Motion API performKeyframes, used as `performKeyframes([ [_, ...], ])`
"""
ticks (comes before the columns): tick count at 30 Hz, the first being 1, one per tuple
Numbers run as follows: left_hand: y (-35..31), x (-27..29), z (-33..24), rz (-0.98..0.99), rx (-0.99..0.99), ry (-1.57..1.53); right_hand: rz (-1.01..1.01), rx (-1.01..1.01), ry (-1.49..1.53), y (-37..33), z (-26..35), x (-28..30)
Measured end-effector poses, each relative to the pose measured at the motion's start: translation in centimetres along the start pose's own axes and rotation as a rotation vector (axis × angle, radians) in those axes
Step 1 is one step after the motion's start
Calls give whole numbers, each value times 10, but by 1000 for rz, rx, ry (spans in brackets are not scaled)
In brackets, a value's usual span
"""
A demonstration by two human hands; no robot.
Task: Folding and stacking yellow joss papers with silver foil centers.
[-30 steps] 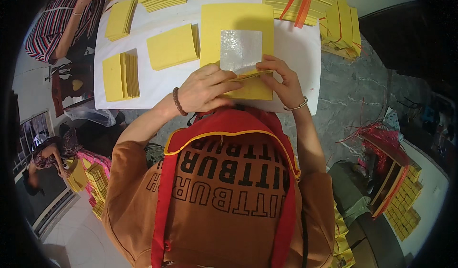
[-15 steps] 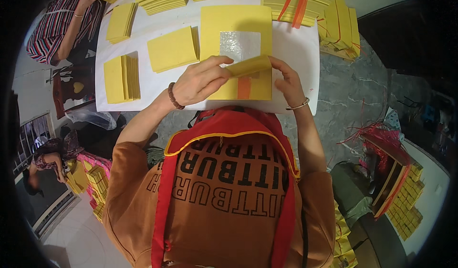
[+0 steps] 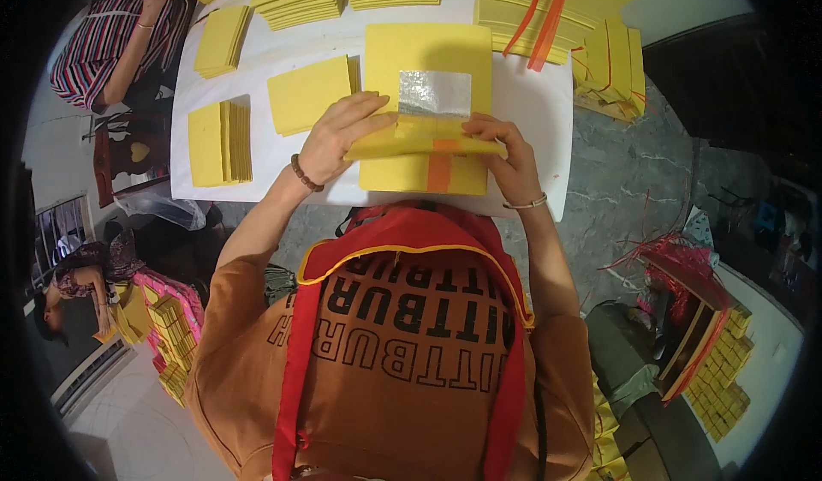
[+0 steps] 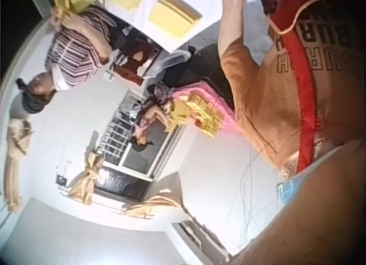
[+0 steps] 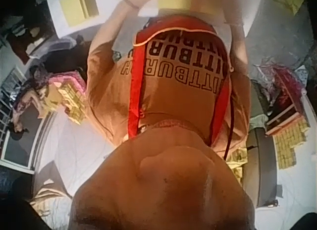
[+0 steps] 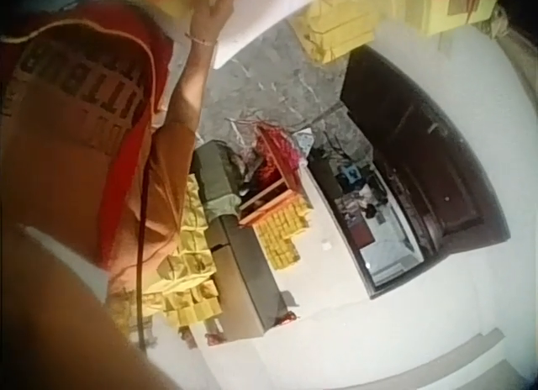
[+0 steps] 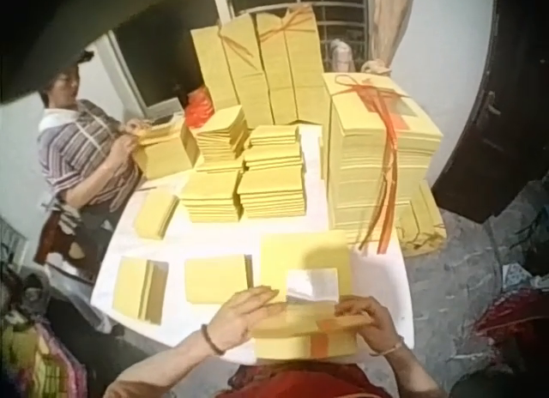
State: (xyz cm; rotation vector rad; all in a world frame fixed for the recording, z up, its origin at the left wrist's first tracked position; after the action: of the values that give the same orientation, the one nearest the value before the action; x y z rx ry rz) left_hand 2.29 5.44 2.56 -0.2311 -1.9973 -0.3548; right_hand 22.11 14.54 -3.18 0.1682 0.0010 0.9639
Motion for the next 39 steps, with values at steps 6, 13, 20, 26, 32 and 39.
performKeyframes([
  [6,-18,11,-37,-17,-144,35,11,194,-717,-6,57,-14],
  [13,-22,4,-28,-15,60,-182,235,28,-741,-8,46,-26],
  [20,-20,-36,17,-54,616,-1025,-137,-323,31,9,13,-13],
  [26,-18,-36,24,-132,644,-985,-142,-300,-16,10,6,-5],
  [32,-14,-32,27,-147,618,-991,-202,-331,-114,11,1,-4],
  [39,-10,-25,29,-178,608,-686,-303,-319,-148,9,2,-3],
])
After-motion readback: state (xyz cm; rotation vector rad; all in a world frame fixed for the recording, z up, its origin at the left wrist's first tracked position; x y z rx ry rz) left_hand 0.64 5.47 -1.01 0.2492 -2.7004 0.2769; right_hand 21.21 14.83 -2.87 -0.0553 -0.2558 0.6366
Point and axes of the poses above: each hand's wrist, its own y-axis towards the middle knuckle, its own x-axis out of the back of the hand, z = x × y, the point moved 8 cm from there along y, towards the middle knuckle, and after that the axes turned 11 degrees about z, right-handed, at the moved point
